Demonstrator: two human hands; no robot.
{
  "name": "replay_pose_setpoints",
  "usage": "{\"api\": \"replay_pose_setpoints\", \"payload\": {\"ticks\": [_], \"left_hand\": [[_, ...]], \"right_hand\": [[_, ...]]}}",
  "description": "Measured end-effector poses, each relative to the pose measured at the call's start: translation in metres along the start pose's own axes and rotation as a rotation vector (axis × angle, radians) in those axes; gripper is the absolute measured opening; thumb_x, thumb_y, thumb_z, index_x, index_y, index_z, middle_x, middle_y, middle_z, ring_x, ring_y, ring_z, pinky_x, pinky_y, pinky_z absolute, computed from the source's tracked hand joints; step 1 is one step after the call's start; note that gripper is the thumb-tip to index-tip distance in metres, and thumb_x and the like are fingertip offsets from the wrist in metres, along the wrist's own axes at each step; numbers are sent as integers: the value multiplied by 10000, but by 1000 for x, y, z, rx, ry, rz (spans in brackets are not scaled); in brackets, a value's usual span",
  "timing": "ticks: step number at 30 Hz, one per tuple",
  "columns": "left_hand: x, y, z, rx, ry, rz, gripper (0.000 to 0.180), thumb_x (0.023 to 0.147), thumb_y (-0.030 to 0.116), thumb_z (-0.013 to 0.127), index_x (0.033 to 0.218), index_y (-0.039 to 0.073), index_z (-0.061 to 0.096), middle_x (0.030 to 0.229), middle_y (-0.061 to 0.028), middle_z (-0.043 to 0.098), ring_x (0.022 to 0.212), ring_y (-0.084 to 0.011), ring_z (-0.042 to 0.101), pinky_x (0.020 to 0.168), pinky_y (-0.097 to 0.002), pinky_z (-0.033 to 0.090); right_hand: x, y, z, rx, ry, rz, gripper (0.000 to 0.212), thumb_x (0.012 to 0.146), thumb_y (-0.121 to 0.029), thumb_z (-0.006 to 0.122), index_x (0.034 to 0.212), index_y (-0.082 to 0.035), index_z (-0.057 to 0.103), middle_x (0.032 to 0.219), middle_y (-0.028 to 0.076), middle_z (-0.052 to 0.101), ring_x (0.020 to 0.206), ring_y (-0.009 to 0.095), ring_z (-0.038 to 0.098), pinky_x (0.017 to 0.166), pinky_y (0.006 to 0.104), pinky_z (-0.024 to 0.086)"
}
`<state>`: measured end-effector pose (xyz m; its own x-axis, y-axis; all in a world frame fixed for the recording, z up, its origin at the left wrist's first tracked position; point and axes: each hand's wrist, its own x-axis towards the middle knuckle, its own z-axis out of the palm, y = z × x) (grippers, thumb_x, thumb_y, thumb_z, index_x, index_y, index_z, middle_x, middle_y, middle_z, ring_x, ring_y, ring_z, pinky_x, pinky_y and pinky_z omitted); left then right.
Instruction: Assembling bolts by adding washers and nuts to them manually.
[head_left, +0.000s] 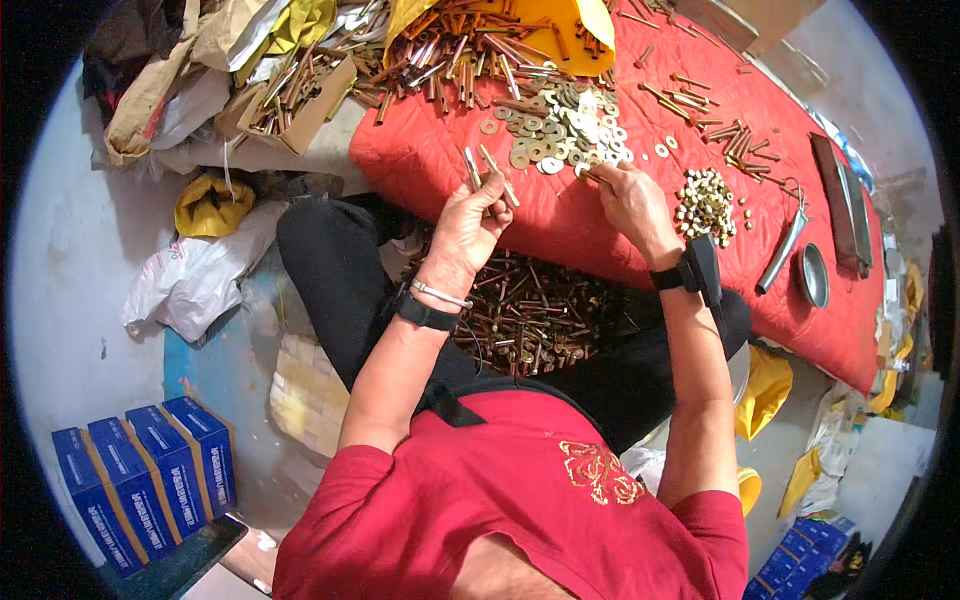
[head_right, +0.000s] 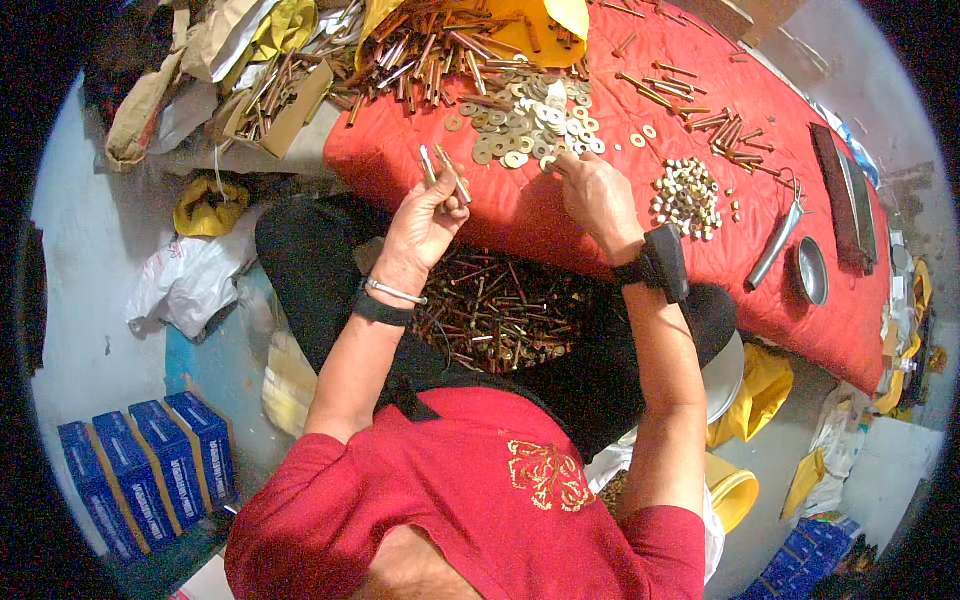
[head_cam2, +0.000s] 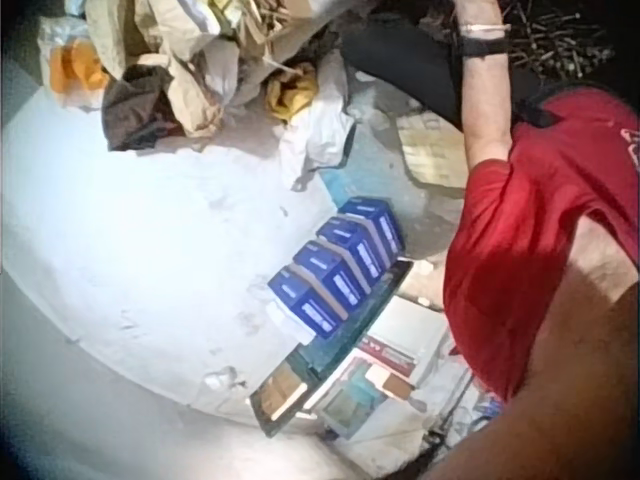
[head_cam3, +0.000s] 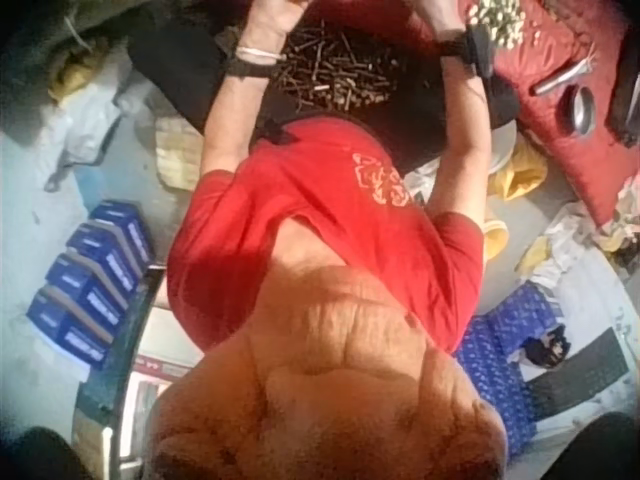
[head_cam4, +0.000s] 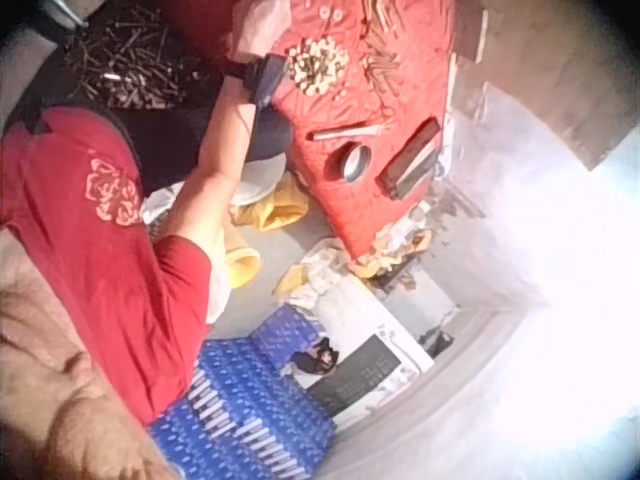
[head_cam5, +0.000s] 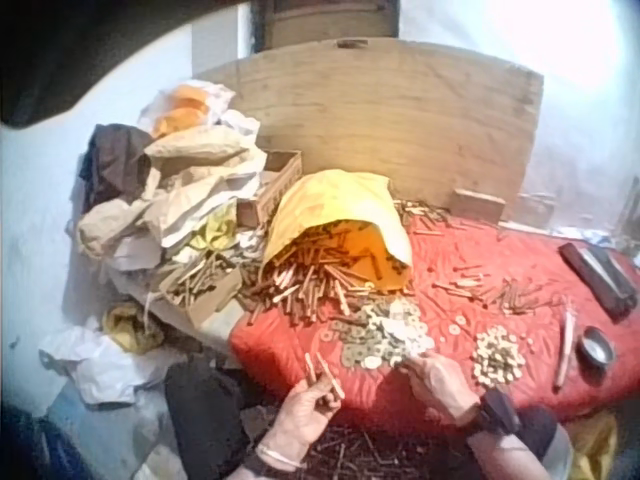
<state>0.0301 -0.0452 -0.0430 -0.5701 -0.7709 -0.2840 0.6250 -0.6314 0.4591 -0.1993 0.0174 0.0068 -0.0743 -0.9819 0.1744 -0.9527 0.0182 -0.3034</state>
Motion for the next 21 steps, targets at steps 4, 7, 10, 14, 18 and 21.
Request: {"api": "replay_pose_setpoints", "payload": {"ticks": [4, 7, 10, 14, 18, 21], "left_hand": [[-1, 0, 4, 70, 2, -6, 176, 858, 169, 637, 988, 54, 608, 810, -22, 610, 624, -78, 529, 578, -202, 439], [-2, -1, 11, 97, -3, 3, 174, 872, 155, 615, 1025, 72, 603, 924, -32, 641, 659, -65, 552, 580, -191, 455], [-6, -6, 21, 161, -13, 56, 182, 883, 142, 599, 1050, 72, 589, 952, -38, 641, 666, -60, 557, 575, -182, 454], [-6, -11, 18, 208, -38, 110, 186, 889, 142, 593, 1058, 66, 581, 942, -34, 647, 622, -47, 545, 529, -164, 436], [-2, -16, 19, 263, 45, 136, 141, 881, 171, 615, 990, 85, 588, 855, -7, 637, 571, -38, 513, 467, -153, 386], [3, -19, 23, 218, 125, 128, 132, 876, 188, 625, 957, 94, 579, 787, 17, 607, 552, -35, 488, 445, -153, 364]], "right_hand": [[17, 3, -1, -129, -120, -75, 148, 793, -163, 565, 891, -90, 648, 792, 164, 617, 775, 356, 605, 645, 441, 483], [45, 2, -6, -312, -269, -177, 119, 735, -189, 596, 763, -90, 657, 734, 141, 637, 713, 338, 630, 606, 435, 510], [72, -4, -10, -448, -436, -237, 132, 725, -184, 608, 795, -108, 690, 749, 129, 661, 708, 316, 655, 607, 421, 535], [52, 3, -12, -314, -345, -282, 189, 754, -208, 592, 918, -169, 678, 826, 99, 670, 807, 282, 652, 655, 426, 528], [16, 17, -11, -100, -195, -189, 153, 836, -167, 559, 958, -103, 625, 738, 163, 643, 704, 344, 633, 596, 407, 501], [-12, 1, -15, 384, -98, 79, 175, 839, -156, 607, 986, -62, 609, 617, 123, 585, 572, 213, 592, 530, 338, 439]]}}
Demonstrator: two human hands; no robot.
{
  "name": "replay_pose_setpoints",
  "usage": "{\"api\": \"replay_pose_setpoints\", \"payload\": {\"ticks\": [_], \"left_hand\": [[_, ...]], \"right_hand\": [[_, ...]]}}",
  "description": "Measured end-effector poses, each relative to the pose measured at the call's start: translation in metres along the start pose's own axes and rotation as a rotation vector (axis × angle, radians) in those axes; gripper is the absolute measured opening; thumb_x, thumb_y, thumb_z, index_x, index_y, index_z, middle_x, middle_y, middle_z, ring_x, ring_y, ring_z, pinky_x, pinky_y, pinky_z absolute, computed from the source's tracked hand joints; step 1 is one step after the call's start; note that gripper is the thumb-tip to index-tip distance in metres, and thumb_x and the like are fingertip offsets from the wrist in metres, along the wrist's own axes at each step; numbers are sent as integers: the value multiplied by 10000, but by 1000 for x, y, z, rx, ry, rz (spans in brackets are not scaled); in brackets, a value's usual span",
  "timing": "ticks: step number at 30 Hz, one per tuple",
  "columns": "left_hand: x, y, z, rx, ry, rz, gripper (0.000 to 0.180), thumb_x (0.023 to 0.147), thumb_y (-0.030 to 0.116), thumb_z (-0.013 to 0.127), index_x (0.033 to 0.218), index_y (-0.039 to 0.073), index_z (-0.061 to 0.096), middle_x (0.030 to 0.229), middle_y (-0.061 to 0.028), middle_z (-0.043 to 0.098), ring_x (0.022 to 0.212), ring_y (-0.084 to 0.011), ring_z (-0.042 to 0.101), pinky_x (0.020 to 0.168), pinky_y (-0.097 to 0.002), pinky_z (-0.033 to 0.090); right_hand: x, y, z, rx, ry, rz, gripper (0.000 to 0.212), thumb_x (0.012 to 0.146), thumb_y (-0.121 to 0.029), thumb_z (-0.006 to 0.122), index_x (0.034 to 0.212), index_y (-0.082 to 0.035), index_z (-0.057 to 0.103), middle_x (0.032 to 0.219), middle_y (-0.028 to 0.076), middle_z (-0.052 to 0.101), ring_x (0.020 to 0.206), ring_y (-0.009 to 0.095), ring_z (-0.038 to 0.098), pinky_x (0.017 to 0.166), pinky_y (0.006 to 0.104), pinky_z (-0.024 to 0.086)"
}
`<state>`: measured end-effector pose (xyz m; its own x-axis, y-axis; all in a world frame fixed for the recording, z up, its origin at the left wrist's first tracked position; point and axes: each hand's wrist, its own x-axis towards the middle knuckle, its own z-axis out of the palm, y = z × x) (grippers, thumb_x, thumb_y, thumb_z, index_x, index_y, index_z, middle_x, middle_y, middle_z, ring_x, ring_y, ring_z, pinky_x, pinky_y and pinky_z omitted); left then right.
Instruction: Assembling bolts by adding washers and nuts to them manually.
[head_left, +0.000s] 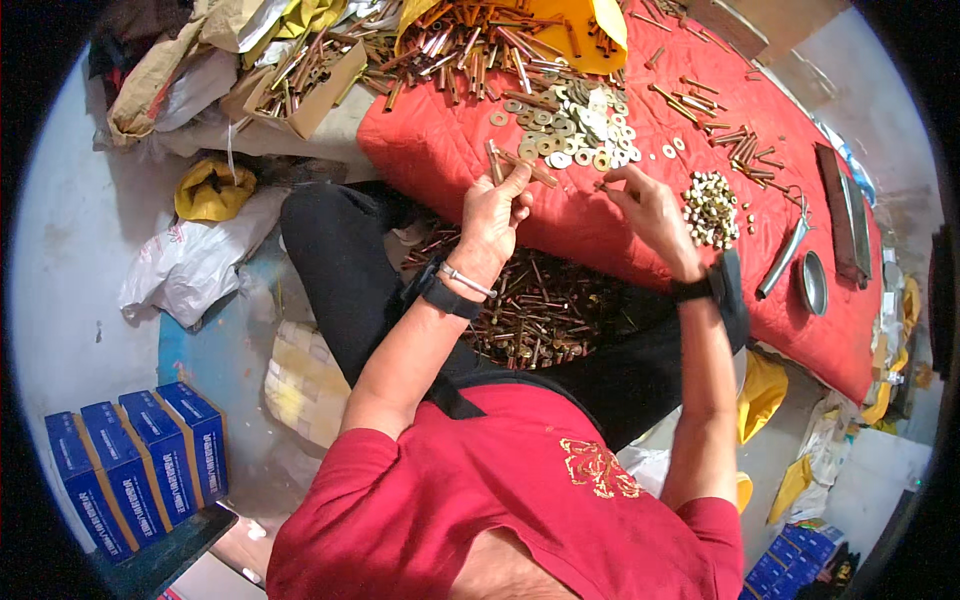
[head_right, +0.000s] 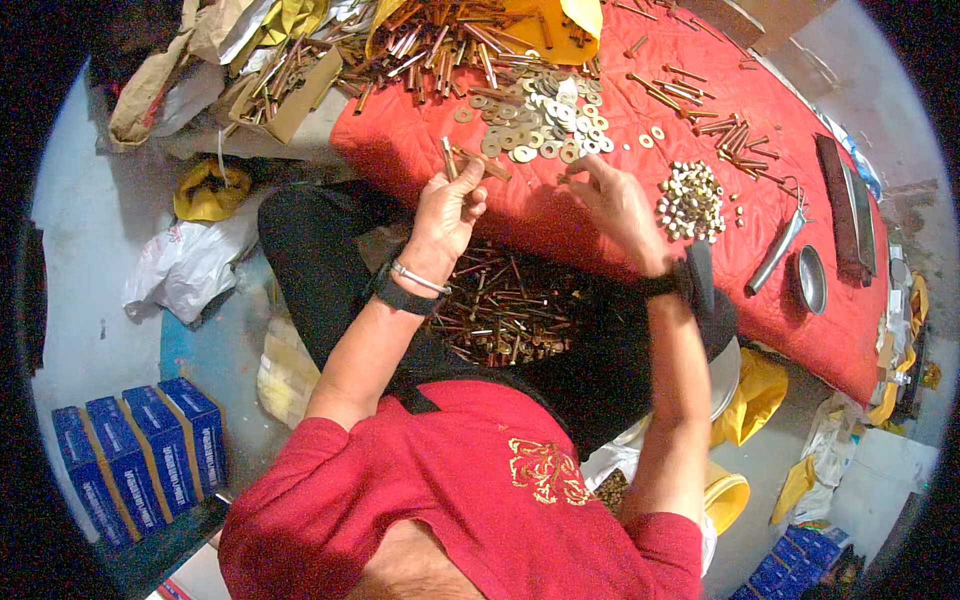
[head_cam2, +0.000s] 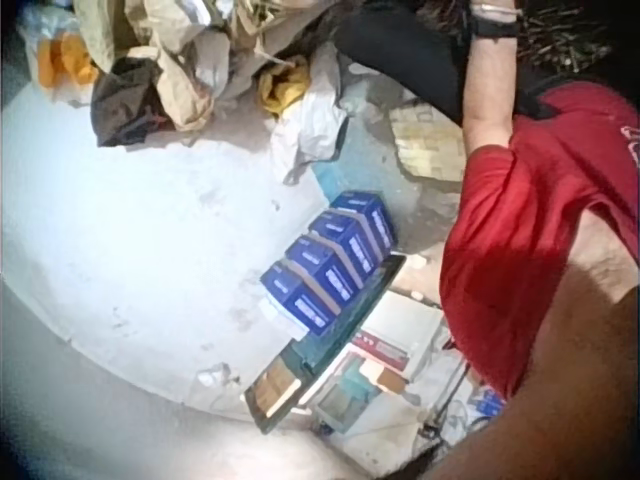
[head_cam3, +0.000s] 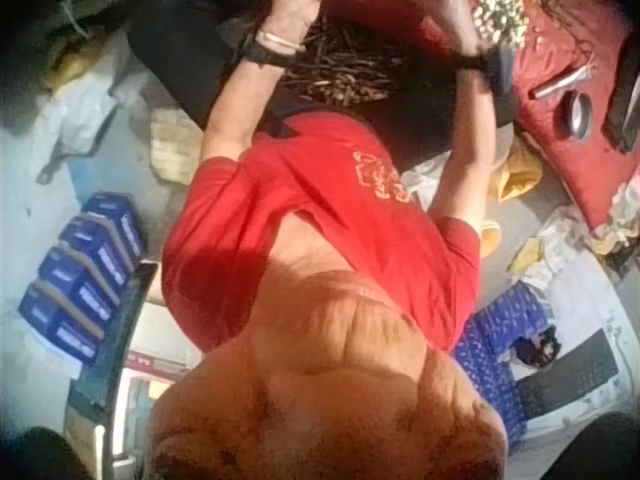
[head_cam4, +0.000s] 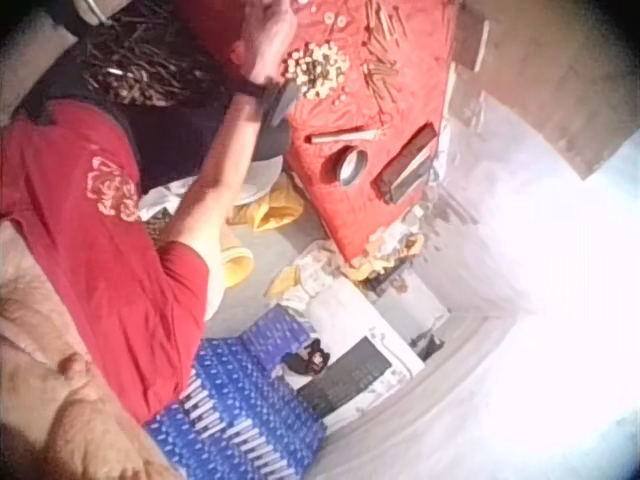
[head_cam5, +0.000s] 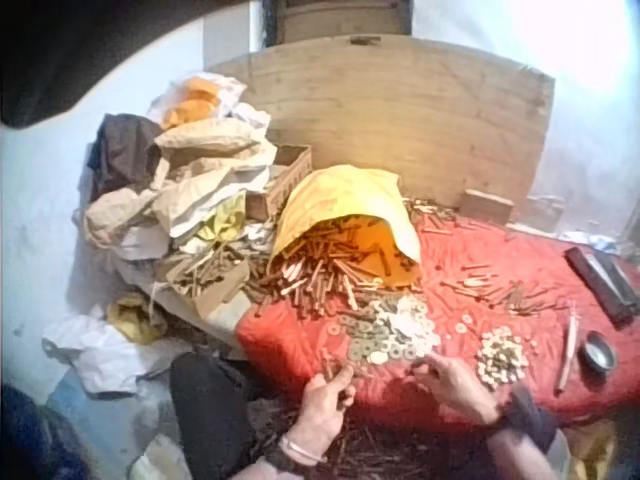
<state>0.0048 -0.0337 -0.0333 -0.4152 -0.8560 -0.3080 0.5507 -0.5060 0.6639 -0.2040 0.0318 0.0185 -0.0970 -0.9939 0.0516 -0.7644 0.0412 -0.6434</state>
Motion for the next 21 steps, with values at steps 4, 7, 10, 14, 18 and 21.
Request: {"api": "replay_pose_setpoints", "payload": {"ticks": [4, 7, 10, 14, 18, 21], "left_hand": [[5, -11, 5, -13, 30, -38, 121, 876, 187, 624, 940, 99, 573, 744, 39, 574, 540, -34, 472, 430, -159, 354], [2, -16, 16, -17, -52, -47, 115, 890, 163, 599, 970, 84, 573, 728, 45, 555, 521, -29, 460, 420, -159, 350], [1, -24, 25, 15, -87, -53, 119, 894, 158, 590, 991, 91, 579, 720, 54, 544, 503, -19, 449, 409, -153, 339], [3, -42, 22, 97, -64, -116, 123, 879, 157, 612, 991, 126, 572, 739, 59, 552, 514, -29, 464, 415, -169, 350], [-16, -58, 47, -62, -51, -152, 134, 849, 126, 631, 945, 152, 542, 727, 70, 525, 579, -76, 511, 478, -207, 403], [-13, -48, 45, -34, -65, -163, 78, 871, 178, 627, 872, 117, 579, 668, 45, 552, 508, -36, 438, 434, -177, 315]], "right_hand": [[-22, -21, 21, 435, 77, 3, 180, 845, -79, 615, 1022, -48, 613, 602, -29, 461, 564, 42, 417, 489, 221, 346], [-22, -26, 26, 409, 113, -24, 170, 845, -81, 620, 1009, -38, 612, 600, -31, 458, 564, 37, 417, 488, 218, 345], [-23, -21, 28, 414, 145, 1, 170, 834, -76, 629, 997, -32, 611, 595, -14, 471, 550, 49, 423, 489, 225, 362], [-14, -30, 33, 288, 418, -111, 162, 860, -122, 586, 995, -35, 612, 843, 91, 568, 779, 171, 536, 698, 292, 437], [-2, -36, 50, 341, 633, -222, 248, 916, -220, 507, 1038, -24, 599, 1046, 134, 554, 1015, 259, 526, 890, 344, 407], [3, -23, 32, 933, 410, -44, 243, 925, -192, 517, 1066, -9, 594, 995, 88, 607, 922, 190, 584, 811, 305, 463]]}}
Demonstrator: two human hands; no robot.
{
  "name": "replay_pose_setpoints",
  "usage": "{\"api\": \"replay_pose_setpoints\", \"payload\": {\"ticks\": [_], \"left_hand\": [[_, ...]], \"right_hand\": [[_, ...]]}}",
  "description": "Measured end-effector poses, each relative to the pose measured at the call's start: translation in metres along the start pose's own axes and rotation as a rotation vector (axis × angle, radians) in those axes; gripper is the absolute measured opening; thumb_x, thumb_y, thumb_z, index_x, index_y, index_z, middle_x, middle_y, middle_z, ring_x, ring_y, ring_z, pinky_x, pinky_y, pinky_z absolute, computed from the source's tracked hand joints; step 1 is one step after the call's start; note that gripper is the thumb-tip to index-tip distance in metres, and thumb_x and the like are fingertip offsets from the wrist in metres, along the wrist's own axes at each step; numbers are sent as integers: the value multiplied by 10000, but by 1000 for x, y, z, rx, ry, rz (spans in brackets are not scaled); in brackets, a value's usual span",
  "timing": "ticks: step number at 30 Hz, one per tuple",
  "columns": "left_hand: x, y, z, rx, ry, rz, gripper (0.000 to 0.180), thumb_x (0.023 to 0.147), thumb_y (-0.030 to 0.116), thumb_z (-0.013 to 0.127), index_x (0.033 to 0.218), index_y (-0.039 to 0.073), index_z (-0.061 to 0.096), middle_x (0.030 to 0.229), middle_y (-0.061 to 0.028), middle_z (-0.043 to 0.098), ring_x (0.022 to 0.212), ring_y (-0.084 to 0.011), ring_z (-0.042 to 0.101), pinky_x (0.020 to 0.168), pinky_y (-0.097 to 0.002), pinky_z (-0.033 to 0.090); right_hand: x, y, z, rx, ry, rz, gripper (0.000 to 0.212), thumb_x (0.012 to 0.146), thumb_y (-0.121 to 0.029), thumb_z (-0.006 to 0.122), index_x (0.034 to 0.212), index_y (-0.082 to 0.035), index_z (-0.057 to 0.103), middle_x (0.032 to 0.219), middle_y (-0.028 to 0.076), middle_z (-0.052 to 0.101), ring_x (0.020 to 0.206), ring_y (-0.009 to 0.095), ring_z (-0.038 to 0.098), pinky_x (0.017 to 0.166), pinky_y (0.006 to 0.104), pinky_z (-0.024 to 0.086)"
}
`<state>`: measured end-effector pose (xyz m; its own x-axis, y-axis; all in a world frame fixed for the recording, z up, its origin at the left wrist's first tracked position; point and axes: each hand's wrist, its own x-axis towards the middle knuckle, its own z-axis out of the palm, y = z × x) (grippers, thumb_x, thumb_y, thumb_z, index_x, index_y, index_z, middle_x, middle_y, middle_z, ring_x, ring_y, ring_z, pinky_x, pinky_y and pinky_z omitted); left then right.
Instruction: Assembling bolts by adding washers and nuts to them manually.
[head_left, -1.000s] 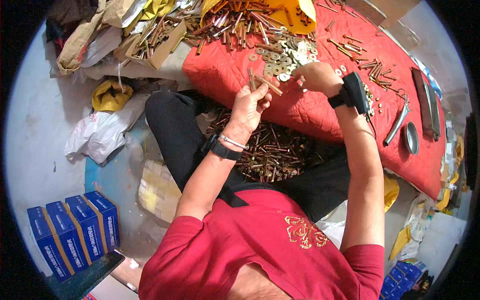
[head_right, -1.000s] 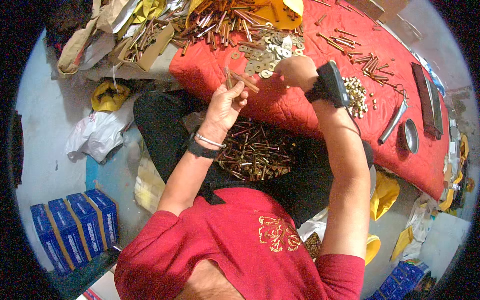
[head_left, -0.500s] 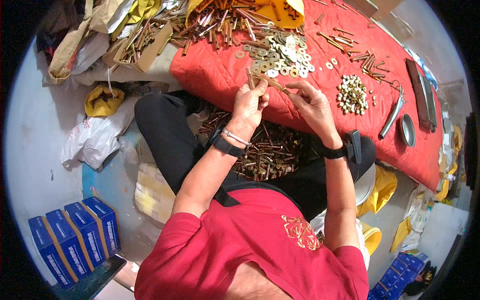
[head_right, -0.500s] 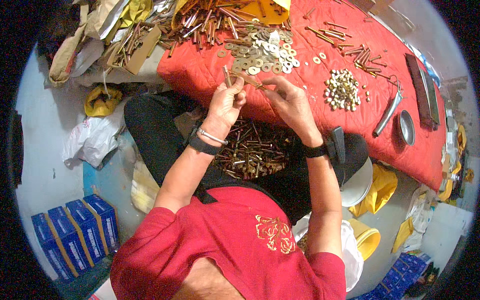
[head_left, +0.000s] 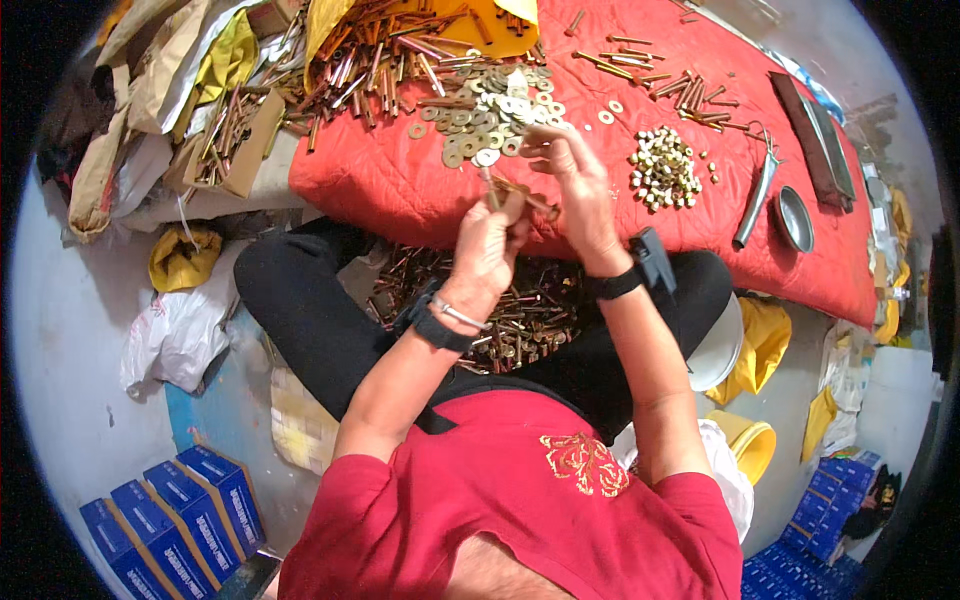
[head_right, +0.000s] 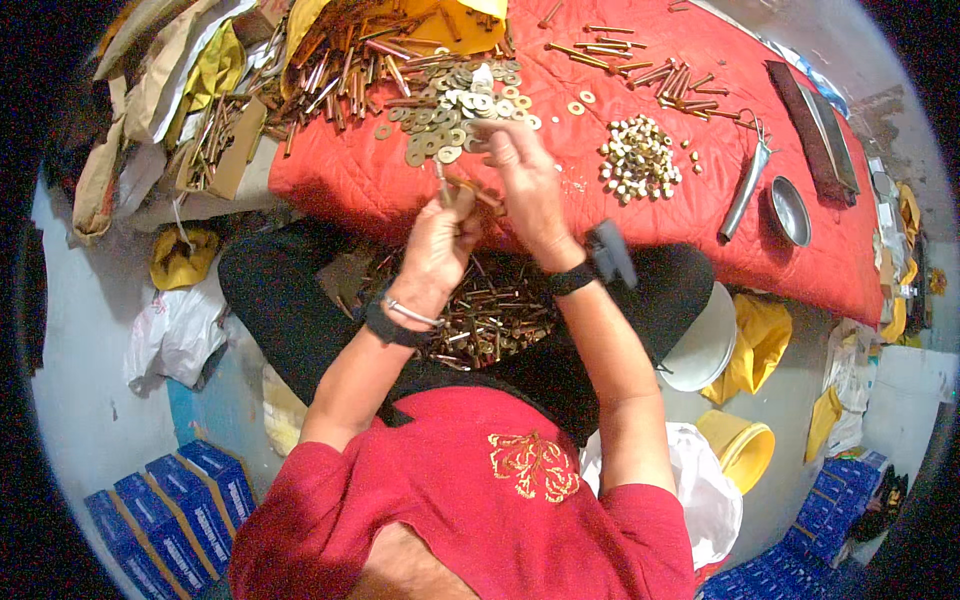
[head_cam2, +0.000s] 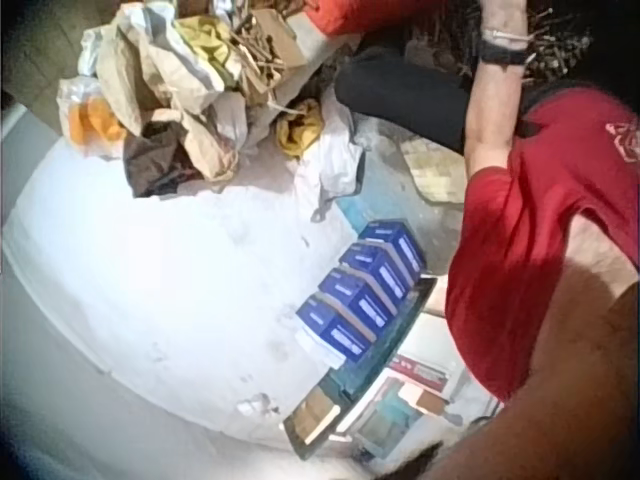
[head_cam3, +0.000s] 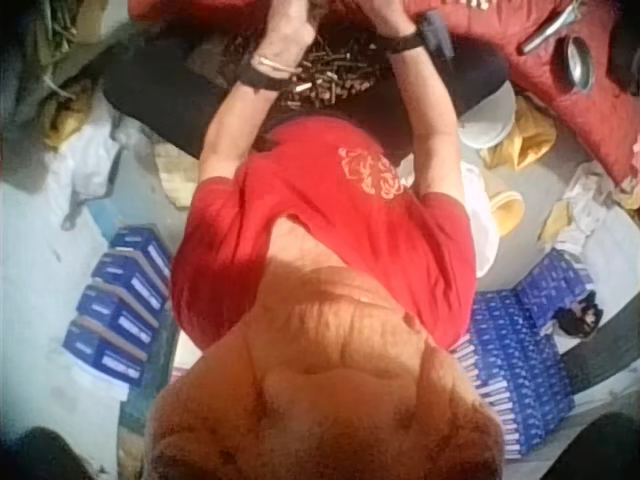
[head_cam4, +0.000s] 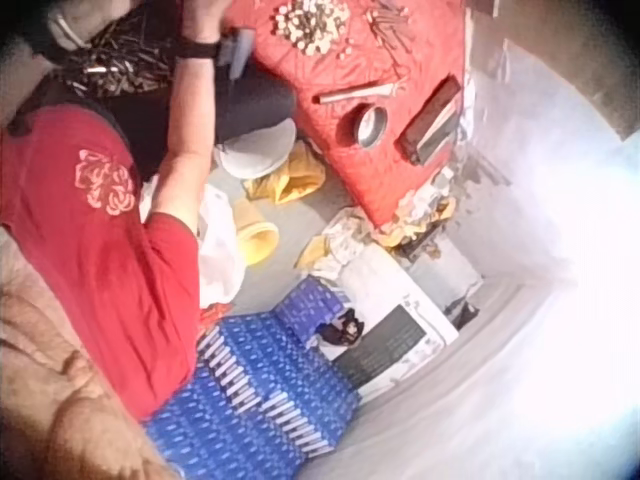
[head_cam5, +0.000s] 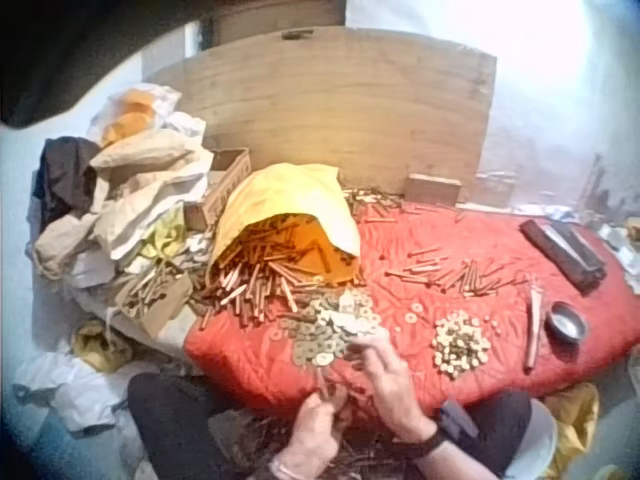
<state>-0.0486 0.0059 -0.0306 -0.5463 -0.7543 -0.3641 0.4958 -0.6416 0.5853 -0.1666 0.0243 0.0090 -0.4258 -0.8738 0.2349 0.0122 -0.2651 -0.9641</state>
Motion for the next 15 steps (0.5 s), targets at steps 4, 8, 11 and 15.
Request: {"api": "replay_pose_setpoints", "payload": {"ticks": [4, 8, 11, 15], "left_hand": [[6, 37, -15, -51, 80, -91, 226, 924, 232, 525, 958, 16, 583, 674, 25, 519, 488, -41, 432, 421, -172, 311], [12, 50, -44, 9, -52, -13, 303, 940, 284, 498, 918, -7, 580, 547, 33, 416, 416, -47, 332, 381, -184, 270], [15, 51, -43, 48, -28, -7, 302, 937, 273, 506, 952, -18, 583, 548, 35, 414, 417, -44, 330, 377, -181, 262], [13, 48, -38, 121, 2, 10, 275, 936, 234, 516, 1042, -11, 583, 555, 47, 401, 422, -36, 318, 383, -174, 262]], "right_hand": [[53, 3, -99, -886, 99, -366, 133, 802, -38, 600, 931, -25, 629, 822, 129, 614, 747, 252, 607, 674, 340, 482], [79, 7, -170, -1351, 18, -214, 116, 750, -90, 635, 857, -43, 632, 854, 154, 586, 825, 340, 583, 720, 418, 475], [86, 18, -182, -1595, -158, -219, 137, 718, -106, 651, 840, -53, 619, 882, 142, 576, 868, 348, 558, 744, 429, 468], [92, 16, -164, -1680, -202, -269, 164, 715, -93, 633, 866, -56, 581, 882, 140, 575, 887, 352, 544, 761, 437, 455]]}}
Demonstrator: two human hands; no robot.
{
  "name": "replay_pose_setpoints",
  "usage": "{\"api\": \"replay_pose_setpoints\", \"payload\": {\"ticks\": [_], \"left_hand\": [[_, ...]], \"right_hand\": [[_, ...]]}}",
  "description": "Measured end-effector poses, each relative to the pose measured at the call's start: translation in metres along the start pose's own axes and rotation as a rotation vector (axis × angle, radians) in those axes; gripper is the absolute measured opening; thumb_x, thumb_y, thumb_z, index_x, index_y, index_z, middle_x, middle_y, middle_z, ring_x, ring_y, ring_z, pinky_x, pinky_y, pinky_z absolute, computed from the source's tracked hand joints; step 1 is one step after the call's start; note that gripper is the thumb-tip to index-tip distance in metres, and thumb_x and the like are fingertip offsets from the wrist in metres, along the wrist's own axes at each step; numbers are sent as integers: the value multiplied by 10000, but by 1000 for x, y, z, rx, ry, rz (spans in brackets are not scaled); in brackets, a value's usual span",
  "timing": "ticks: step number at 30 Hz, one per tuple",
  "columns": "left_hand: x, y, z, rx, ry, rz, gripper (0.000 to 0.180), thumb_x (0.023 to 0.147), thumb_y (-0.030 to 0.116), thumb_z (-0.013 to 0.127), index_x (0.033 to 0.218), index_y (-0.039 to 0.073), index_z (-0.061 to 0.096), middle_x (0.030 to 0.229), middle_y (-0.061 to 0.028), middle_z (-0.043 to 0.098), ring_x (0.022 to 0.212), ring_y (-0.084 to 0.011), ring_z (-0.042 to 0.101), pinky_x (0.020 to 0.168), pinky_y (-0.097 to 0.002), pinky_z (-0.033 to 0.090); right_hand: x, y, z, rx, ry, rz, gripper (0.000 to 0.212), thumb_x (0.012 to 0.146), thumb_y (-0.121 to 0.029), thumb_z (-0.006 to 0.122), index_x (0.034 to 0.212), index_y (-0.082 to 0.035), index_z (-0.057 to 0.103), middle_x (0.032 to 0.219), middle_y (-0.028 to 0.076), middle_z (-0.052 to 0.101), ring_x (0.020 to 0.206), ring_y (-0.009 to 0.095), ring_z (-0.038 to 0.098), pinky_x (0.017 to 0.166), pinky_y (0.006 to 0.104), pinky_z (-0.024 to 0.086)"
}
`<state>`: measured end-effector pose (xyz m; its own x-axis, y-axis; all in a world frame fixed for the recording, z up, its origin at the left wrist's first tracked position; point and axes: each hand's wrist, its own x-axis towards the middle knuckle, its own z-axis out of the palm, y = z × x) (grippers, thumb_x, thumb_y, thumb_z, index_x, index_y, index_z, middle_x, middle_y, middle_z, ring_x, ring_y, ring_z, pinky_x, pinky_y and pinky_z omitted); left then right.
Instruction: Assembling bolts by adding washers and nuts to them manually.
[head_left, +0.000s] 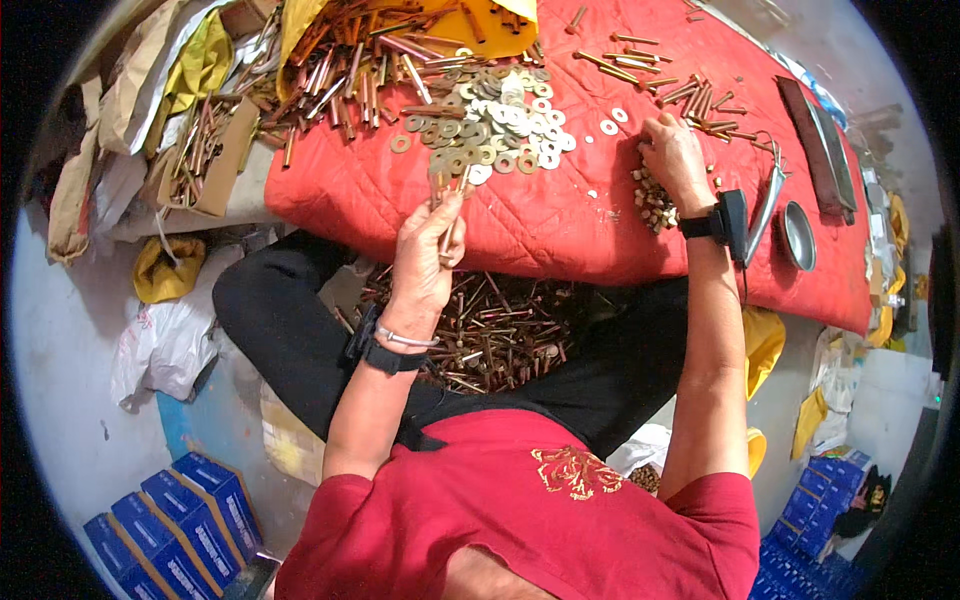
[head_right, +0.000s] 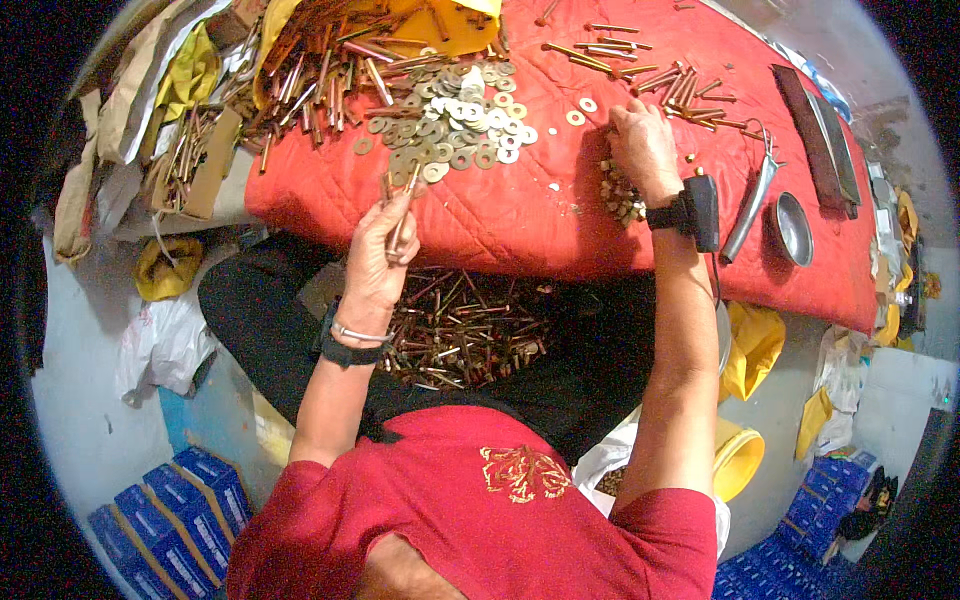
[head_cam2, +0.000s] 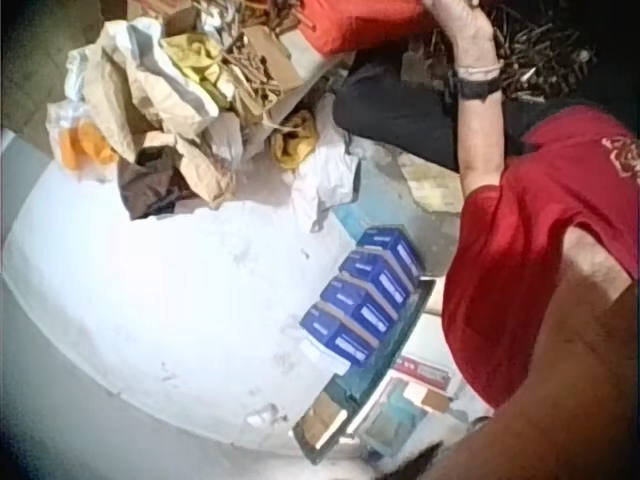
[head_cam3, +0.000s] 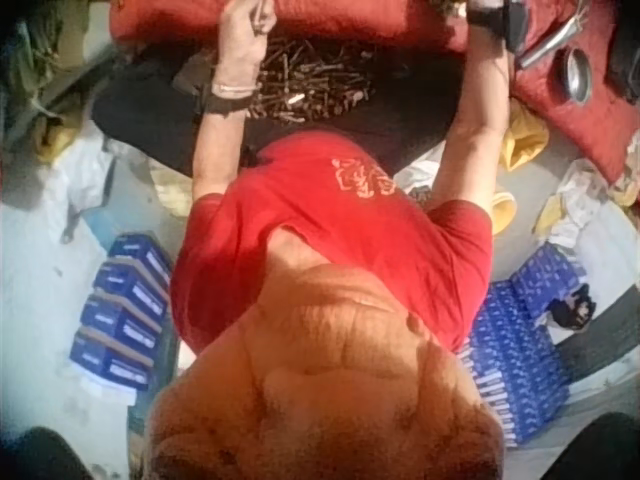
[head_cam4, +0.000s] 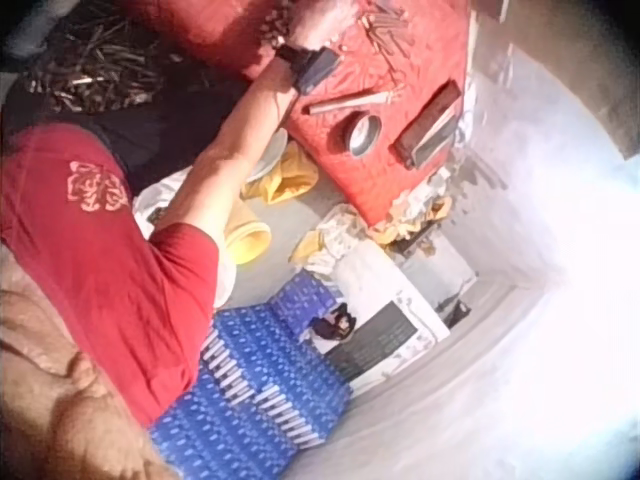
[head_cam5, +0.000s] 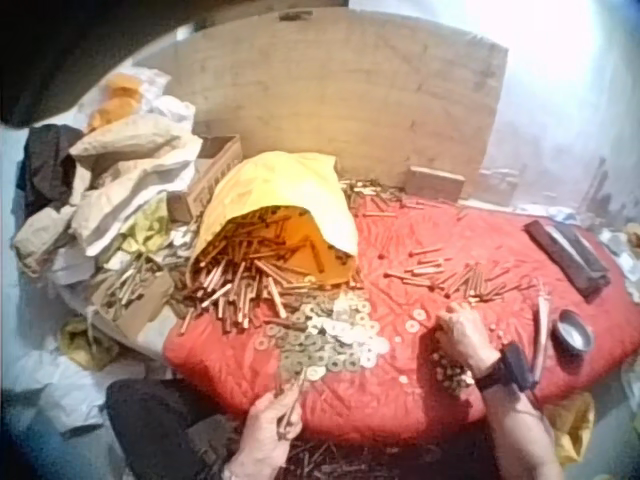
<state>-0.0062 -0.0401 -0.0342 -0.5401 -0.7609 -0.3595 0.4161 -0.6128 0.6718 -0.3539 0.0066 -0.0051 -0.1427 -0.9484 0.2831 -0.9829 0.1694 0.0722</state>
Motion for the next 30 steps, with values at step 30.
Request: {"api": "replay_pose_setpoints", "payload": {"ticks": [30], "left_hand": [[-52, 0, 21, 85, -255, -62, 88, 843, 141, 635, 845, 60, 597, 565, 79, 436, 420, -13, 340, 387, -174, 240]], "right_hand": [[-73, -167, -58, 1820, -40, 125, 132, 810, 35, 621, 926, -27, 613, 895, 3, 593, 852, 92, 558, 813, 231, 452]]}}
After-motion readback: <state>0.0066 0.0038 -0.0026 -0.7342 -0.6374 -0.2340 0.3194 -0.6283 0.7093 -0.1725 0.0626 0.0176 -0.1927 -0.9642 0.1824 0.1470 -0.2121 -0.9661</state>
